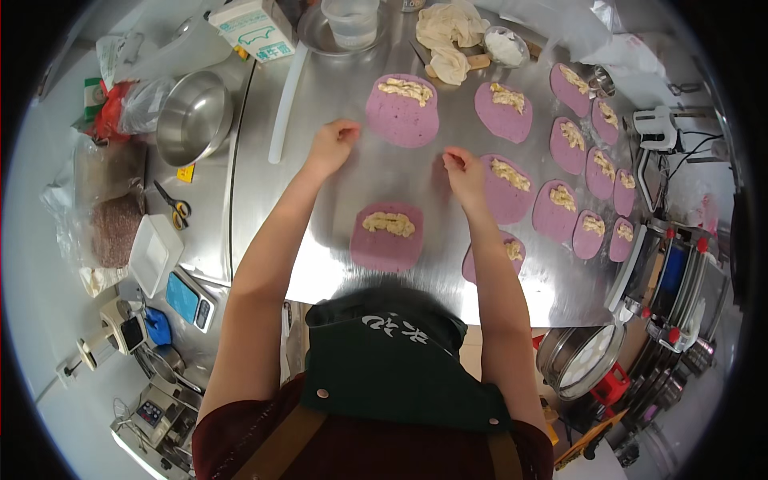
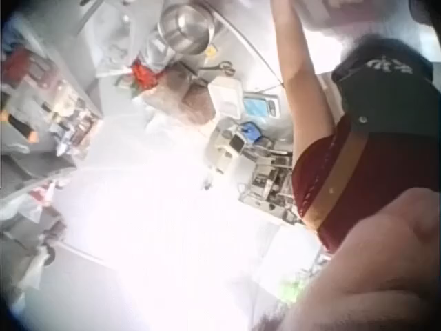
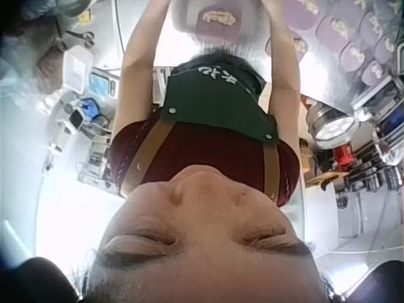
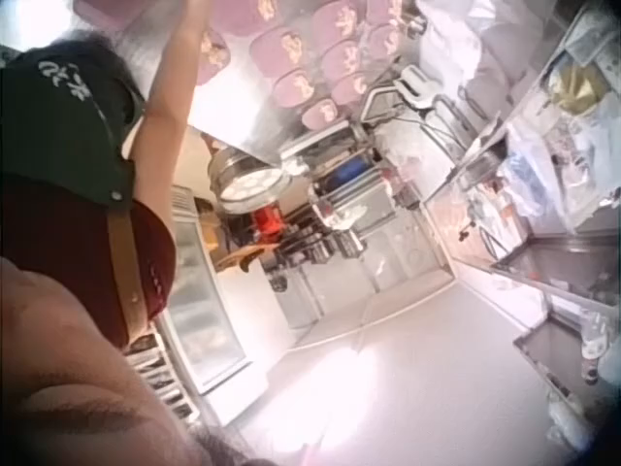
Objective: Rolling and shaping purple dough pieces filled with cream or paste on a stainless steel bakery counter.
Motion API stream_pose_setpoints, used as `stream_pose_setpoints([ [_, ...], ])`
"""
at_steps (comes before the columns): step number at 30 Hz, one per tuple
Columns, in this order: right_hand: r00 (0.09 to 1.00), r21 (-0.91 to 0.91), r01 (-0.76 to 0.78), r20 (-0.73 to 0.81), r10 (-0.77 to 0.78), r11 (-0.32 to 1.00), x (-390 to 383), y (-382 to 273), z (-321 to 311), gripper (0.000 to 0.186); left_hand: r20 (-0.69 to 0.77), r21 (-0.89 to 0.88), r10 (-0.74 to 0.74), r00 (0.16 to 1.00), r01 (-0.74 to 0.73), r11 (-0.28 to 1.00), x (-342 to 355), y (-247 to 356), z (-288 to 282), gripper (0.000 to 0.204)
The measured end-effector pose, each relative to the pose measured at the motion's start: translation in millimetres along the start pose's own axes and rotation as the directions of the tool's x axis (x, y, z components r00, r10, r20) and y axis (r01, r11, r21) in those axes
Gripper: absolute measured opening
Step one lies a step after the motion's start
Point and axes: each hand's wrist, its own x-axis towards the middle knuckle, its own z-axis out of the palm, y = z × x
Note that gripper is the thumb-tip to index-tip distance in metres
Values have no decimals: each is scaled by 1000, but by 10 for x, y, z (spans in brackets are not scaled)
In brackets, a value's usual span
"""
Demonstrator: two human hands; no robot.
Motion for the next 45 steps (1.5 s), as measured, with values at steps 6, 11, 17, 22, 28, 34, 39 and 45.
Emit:
stream_pose_setpoints([
  [6,991,-112,89,-91,-99,990,622,-229,-5,23,-67,-78,-11,998,6,997,686,175,-29,25],
  [11,977,-325,125,-124,-174,937,1099,-384,49,27,-64,-22,34,997,-35,999,1130,316,17,26],
  [17,979,-671,30,-130,-157,741,1582,-860,-32,21,-31,-70,29,999,-31,997,1273,298,65,23],
  [22,875,-613,207,-232,-424,762,2248,-1398,-198,26,-70,-68,85,994,-90,994,1227,257,11,21],
  [28,862,-826,232,-70,-503,513,2584,-1350,-109,21,-68,-27,87,994,-89,996,1252,315,36,20],
  [34,664,-676,484,-129,-736,556,1941,-1339,30,16,-45,28,106,993,-105,994,1282,256,39,20],
  [39,950,-415,309,88,-300,856,1388,-844,42,15,52,82,72,996,-76,994,1391,405,155,20],
  [45,977,-410,198,14,-211,890,1266,-624,207,16,109,194,62,992,-83,978,1478,440,158,21],
])
